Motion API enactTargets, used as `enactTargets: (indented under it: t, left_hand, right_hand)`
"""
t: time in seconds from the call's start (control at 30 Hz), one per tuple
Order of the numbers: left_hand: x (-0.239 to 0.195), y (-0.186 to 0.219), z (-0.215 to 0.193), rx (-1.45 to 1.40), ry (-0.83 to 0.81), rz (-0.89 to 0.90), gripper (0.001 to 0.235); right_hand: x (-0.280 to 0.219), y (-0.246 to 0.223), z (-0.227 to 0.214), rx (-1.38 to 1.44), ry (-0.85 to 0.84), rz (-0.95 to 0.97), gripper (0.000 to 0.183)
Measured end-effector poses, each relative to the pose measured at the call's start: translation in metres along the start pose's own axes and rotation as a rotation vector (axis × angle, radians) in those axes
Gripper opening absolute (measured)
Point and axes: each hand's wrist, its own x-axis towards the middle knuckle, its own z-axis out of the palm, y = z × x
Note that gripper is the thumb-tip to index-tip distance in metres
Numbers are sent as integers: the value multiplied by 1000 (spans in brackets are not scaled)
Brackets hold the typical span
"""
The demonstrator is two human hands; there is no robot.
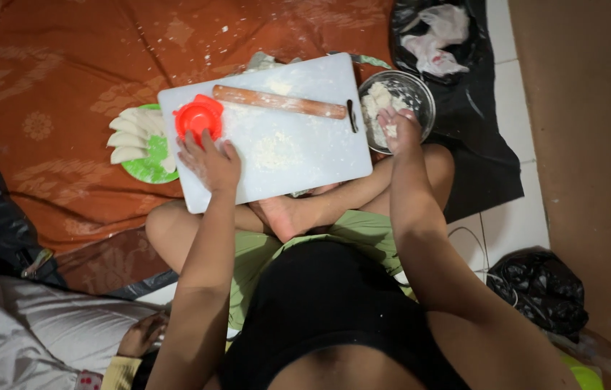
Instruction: The person is taking small pieces of dough from a bowl, rolling them between their palms, and then pressing them into a red plastic mold on a white cutting board to create uniform shapes.
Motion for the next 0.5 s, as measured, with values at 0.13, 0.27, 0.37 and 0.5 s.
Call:
enactTargets:
  t: [0.13,0.27,0.37,0.5]
  left_hand:
    - [-1,1,-1,20,11,18,57]
    - [-2,-1,1,14,2,9,56]
    - [-2,-2,1,-20,2,-15,59]
    - [-1,1,-2,-50,24,-40,61]
  right_hand:
    - [12,2,-7,-12,105,-72,34]
    - [-12,-7,19,-157,168,1,17]
    - [-22,-9,16,-200,150,-2,35]
    - [-28,-9,20,-329,127,-40,39]
